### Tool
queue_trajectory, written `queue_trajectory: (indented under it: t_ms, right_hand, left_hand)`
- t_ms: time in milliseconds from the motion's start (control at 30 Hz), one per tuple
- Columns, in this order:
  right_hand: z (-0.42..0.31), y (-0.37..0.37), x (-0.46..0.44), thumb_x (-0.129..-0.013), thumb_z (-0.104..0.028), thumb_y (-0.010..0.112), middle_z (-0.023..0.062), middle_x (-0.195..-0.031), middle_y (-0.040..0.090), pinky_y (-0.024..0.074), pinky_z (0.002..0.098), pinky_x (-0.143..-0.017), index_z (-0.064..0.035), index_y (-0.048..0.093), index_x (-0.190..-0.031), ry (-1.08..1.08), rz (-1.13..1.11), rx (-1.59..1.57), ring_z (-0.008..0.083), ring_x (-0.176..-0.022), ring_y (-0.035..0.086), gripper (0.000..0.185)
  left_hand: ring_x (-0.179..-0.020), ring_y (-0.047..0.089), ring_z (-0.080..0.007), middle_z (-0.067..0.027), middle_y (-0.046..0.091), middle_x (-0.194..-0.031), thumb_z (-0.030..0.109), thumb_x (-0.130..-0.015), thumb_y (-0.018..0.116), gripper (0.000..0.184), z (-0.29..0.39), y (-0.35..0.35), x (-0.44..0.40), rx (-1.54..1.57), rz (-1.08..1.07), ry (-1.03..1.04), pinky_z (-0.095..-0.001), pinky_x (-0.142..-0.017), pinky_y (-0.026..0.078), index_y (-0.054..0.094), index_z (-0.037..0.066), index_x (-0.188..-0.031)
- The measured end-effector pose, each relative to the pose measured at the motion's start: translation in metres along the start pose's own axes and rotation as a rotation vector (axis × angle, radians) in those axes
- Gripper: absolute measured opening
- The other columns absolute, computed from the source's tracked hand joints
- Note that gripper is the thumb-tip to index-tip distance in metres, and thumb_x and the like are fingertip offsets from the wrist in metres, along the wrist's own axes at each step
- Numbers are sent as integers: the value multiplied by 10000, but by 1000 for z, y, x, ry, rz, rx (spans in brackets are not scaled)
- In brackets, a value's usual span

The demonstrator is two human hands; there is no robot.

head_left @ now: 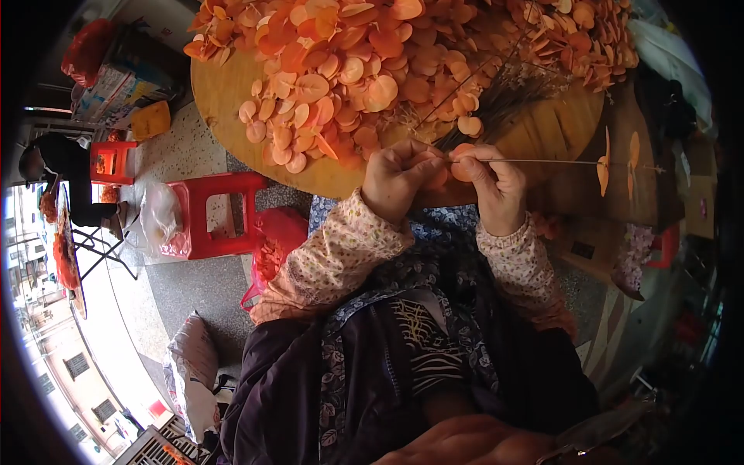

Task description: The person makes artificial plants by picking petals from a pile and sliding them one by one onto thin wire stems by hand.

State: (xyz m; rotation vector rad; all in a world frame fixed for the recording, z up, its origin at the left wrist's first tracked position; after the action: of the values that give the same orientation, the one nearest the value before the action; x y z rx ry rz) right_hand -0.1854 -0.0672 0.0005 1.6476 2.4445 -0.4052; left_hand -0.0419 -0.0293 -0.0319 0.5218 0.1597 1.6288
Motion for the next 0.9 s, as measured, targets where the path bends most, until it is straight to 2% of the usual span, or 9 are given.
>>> queue_trajectory:
  t_ms: [233, 300, 467, 533, 633, 800, 900]
  right_hand:
    - [8, -1, 1, -896, -68, 550, 57, -856, 628, 459, 216, -689, 21, 587, -909, -42, -14, 27, 92, -752, 567, 98]
    - [10, -3, 0, -892, -57, 552, 57, -854, 629, 460, 216, -683, 21, 585, -901, -42, -23, 25, 92, -750, 568, 85]
    - [7, -4, 0, -870, -15, 563, 58, -844, 627, 464, 219, -662, 18, 576, -878, 36, -51, 29, 103, -736, 575, 37]
    - [7, -3, -1, -854, 6, 570, 68, -832, 621, 468, 219, -641, 17, 574, -871, -129, -58, 91, 114, -720, 578, 20]
    - [8, -1, -2, -850, 4, 573, 75, -829, 613, 469, 224, -634, 16, 575, -869, -220, -50, 162, 127, -710, 579, 22]
    - [16, 4, 9, -832, 16, 594, 83, -844, 612, 473, 240, -644, 11, 584, -879, -203, 71, 186, 144, -726, 583, 48]
    - [16, 4, 10, -816, 20, 612, 87, -852, 612, 478, 255, -655, 8, 592, -879, -235, 106, 225, 161, -737, 587, 67]
  left_hand:
    - [-623, 592, -109, -48, 623, -748, 123, -852, 605, 152, -2, 2, 3, 43, 25, -90, -222, -583, 506, 602, -14, -919]
    - [-594, 565, -96, -46, 618, -727, 152, -861, 596, 179, -4, 1, 2, -103, -103, -127, -213, -545, 469, 612, -24, -894]
    - [-556, 518, -78, -38, 603, -691, 159, -874, 566, 200, -3, 3, 1, -220, -126, -155, -206, -492, 401, 615, -34, -884]
    - [-549, 508, -73, -35, 598, -681, 155, -876, 557, 198, -5, 3, 2, -229, -113, -156, -204, -482, 386, 615, -34, -886]
    - [-543, 498, -68, -29, 593, -679, 138, -874, 556, 186, -8, 5, 4, -162, -83, -120, -199, -479, 374, 616, -37, -888]
    - [-567, 510, -69, -24, 595, -690, 67, -866, 552, 137, -16, 10, 7, -170, -13, 97, -192, -525, 400, 616, -51, -894]
    - [-595, 521, -70, -28, 600, -705, 53, -867, 548, 134, -14, 11, 10, -241, 10, 108, -196, -555, 416, 616, -57, -902]
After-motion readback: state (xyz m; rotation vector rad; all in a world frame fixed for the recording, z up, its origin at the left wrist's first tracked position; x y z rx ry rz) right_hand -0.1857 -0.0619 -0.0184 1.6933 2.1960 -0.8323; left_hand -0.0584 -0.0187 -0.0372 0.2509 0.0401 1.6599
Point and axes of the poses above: each hand's wrist, its own x-axis away from the middle knuckle, its own y-axis out of the palm, z = x × y, the point moved 4 cm from there along -x, towards the middle knuckle
